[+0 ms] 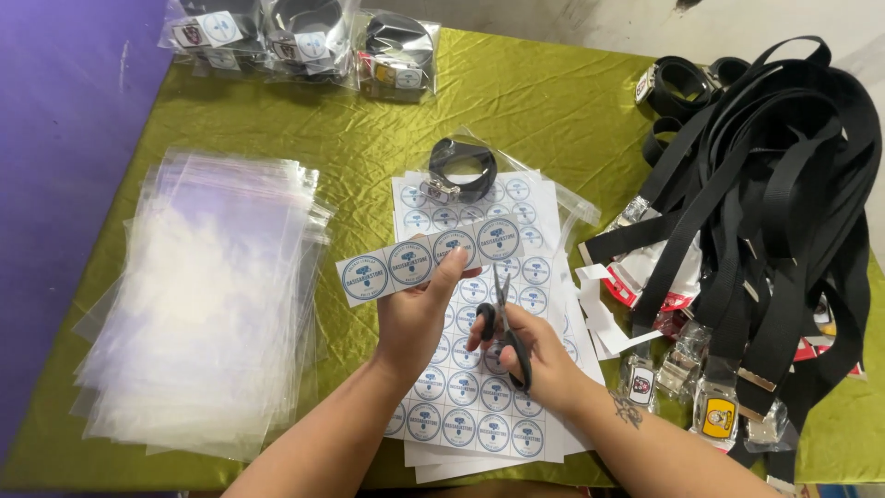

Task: Rolling belts into coils, placing them into plastic bags, and cutting stickers to include in the packaging.

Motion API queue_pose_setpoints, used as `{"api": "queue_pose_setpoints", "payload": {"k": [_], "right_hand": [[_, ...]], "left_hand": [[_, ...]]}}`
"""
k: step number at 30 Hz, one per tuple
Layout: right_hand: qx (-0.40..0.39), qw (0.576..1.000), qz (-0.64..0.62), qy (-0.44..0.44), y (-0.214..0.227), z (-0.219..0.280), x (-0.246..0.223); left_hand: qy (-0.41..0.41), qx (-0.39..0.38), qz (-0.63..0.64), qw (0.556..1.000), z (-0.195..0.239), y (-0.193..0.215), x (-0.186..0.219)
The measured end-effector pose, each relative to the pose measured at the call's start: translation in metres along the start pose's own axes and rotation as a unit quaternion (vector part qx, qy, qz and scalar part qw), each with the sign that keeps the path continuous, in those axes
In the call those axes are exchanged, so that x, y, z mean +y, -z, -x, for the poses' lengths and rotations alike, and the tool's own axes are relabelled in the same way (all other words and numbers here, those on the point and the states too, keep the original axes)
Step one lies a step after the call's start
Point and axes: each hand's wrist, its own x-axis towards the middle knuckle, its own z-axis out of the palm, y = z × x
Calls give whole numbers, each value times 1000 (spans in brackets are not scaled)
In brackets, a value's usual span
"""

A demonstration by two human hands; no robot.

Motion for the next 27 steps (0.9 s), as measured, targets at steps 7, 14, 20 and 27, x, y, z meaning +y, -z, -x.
{"api": "queue_pose_setpoints", "payload": {"k": [7, 14, 20, 27], "right_hand": [[52, 998, -19, 27, -2, -6, 28], [63, 998, -18, 21, -2, -8, 21], [66, 997, -15, 35, -4, -8, 20], [67, 997, -9, 33, -3, -8, 20]], "left_hand": [[13, -81, -108, 991, 3, 12, -43], [15, -72, -143, 987, 3, 11, -53], [11, -68, -153, 986, 1, 12, -60], [40, -81, -160, 983, 2, 11, -56]]}}
